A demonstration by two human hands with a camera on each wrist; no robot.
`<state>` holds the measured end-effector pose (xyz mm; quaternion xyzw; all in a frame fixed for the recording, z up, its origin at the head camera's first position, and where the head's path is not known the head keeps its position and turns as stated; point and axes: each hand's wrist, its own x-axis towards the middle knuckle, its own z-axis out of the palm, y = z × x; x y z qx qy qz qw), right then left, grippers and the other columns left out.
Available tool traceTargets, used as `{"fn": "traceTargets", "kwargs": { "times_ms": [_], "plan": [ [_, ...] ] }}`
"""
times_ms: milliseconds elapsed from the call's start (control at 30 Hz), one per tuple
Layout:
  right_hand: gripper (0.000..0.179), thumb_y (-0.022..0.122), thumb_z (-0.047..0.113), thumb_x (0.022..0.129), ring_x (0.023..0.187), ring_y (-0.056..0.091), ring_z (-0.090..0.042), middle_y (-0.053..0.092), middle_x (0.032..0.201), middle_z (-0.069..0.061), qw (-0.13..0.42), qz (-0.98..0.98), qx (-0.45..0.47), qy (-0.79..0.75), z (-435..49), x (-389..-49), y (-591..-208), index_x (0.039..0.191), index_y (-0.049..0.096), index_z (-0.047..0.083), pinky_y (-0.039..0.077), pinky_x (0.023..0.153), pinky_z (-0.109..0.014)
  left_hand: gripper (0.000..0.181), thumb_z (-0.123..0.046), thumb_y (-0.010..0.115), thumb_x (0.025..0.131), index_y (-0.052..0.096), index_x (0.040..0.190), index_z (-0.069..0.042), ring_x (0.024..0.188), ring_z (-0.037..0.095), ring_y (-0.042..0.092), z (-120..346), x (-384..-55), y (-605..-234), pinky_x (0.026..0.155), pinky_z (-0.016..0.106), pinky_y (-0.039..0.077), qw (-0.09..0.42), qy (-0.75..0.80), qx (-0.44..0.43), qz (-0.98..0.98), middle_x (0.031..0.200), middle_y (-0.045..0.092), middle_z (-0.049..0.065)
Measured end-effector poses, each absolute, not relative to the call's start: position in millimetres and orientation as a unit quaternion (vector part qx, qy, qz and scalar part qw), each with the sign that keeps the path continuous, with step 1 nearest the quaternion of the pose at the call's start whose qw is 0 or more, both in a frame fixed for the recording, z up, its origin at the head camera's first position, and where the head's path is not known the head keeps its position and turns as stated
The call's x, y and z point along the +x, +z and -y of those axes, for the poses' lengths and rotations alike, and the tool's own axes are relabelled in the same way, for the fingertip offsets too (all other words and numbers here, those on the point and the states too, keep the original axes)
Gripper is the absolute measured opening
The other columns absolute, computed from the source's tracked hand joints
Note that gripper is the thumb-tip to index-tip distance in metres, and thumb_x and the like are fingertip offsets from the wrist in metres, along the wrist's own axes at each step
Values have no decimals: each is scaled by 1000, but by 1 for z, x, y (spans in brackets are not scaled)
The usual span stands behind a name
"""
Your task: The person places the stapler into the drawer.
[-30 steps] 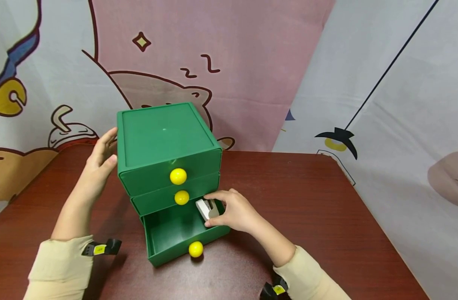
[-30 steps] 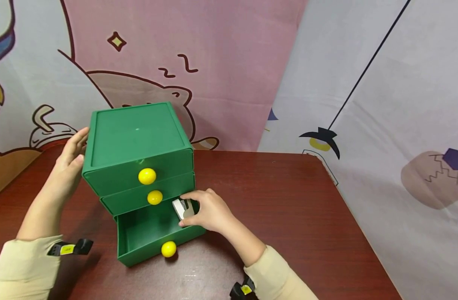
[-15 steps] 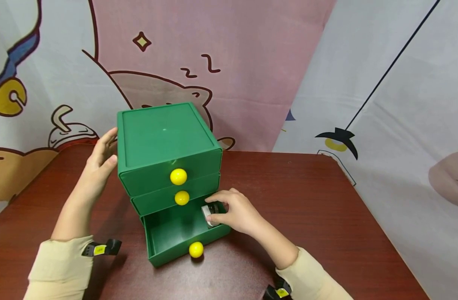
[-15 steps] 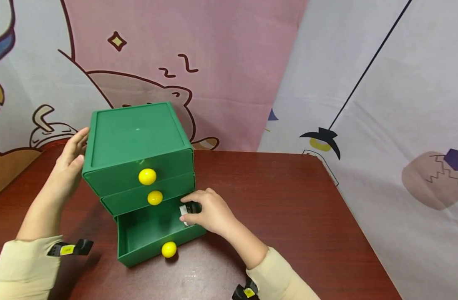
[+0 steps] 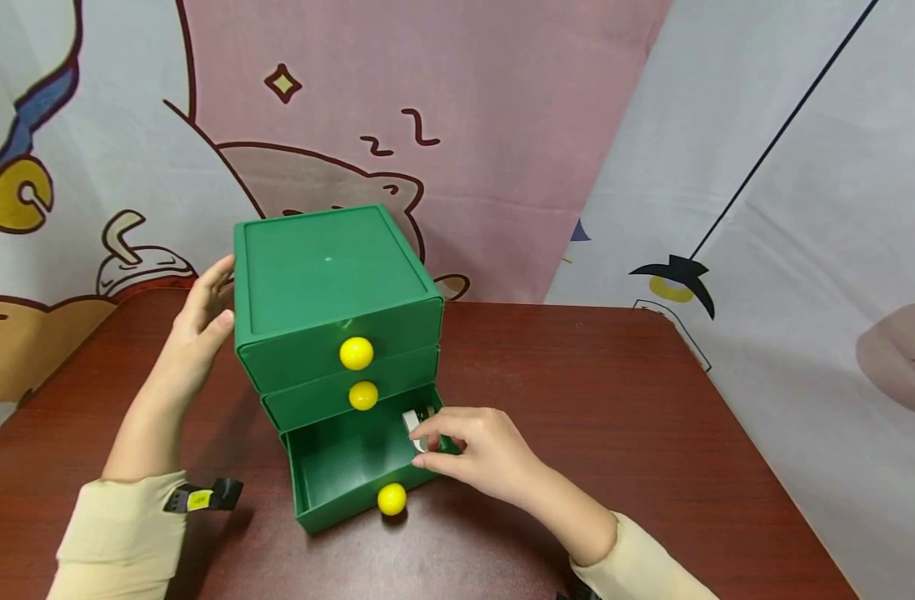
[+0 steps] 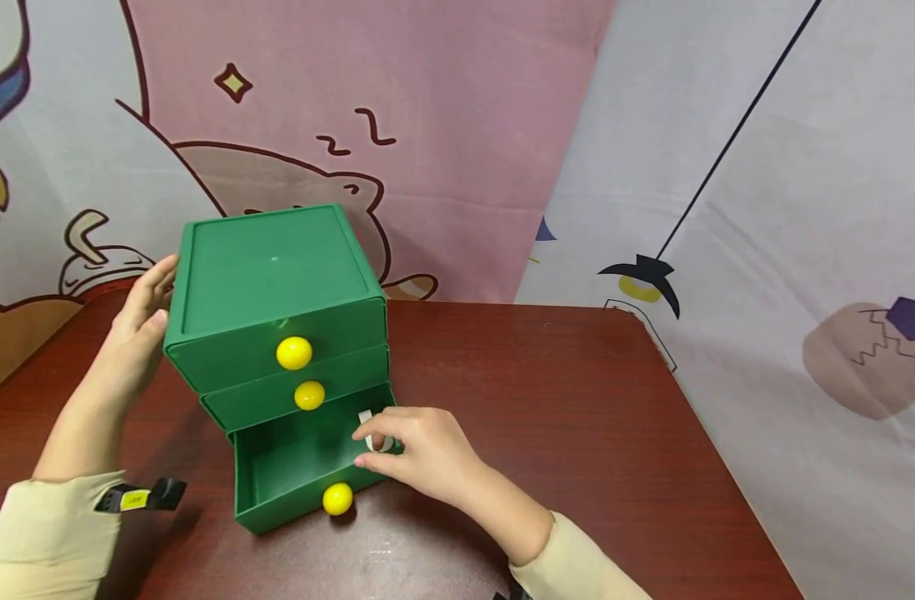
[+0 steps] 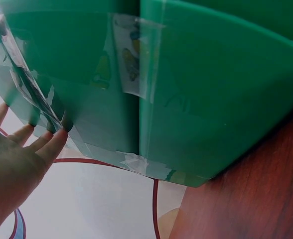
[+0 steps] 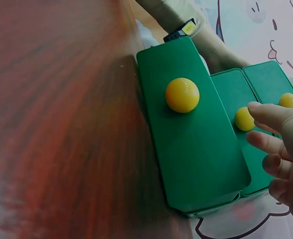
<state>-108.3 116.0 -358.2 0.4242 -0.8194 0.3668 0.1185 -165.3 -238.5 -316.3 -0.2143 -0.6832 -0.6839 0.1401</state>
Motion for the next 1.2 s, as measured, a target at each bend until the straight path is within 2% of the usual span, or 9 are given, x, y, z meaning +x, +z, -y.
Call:
{"fn": "traceTargets", "kwargs": {
  "times_ms": [133, 300, 500, 633, 867, 1200],
  "plan": [
    [22, 81, 22, 77, 58, 43, 1, 64, 78, 13, 123, 810, 453, 351, -117, -104, -360, 97, 74, 17, 35, 53, -10, 63, -31, 59, 95, 31, 150, -17, 133, 21, 29, 239, -165, -316, 98, 26, 29, 141, -675, -212, 693, 146, 34, 6],
    [21, 80, 25, 79, 57, 42, 8, 66, 76, 14, 101, 809, 476, 329, -115, -100, -363, 98, 74, 17, 35, 53, -8, 63, -32, 58, 96, 31, 150, -18, 134, 21, 28, 239, -165, -316, 101, 30, 26, 140, -669, -208, 699, 147, 33, 6],
    [23, 79, 27, 80, 61, 52, 14, 69, 78, 14, 71, 810, 495, 308, -111, -97, -367, 101, 75, 19, 38, 57, -6, 63, -32, 58, 96, 30, 150, -18, 133, 21, 29, 239, -164, -316, 100, 30, 27, 140, -669, -205, 700, 147, 32, 6],
    [25, 78, 28, 81, 71, 57, 15, 70, 80, 13, 48, 811, 498, 303, -108, -95, -371, 104, 74, 20, 40, 61, -7, 62, -31, 58, 96, 30, 150, -18, 133, 21, 29, 239, -165, -316, 99, 28, 28, 140, -670, -205, 700, 147, 32, 6],
    [29, 79, 30, 80, 77, 57, 17, 70, 83, 15, 17, 821, 495, 284, -104, -94, -378, 107, 73, 23, 42, 66, -9, 63, -30, 59, 96, 31, 150, -17, 133, 21, 29, 238, -165, -316, 96, 23, 31, 140, -678, -212, 690, 148, 32, 7],
    [21, 77, 24, 82, 84, 60, 10, 69, 91, 15, 15, 812, 486, 323, -98, -93, -389, 103, 74, 22, 43, 71, -9, 63, -30, 59, 96, 30, 150, -18, 134, 22, 27, 238, -164, -315, 95, 22, 32, 135, -685, -212, 684, 148, 32, 6]
  ]
}}
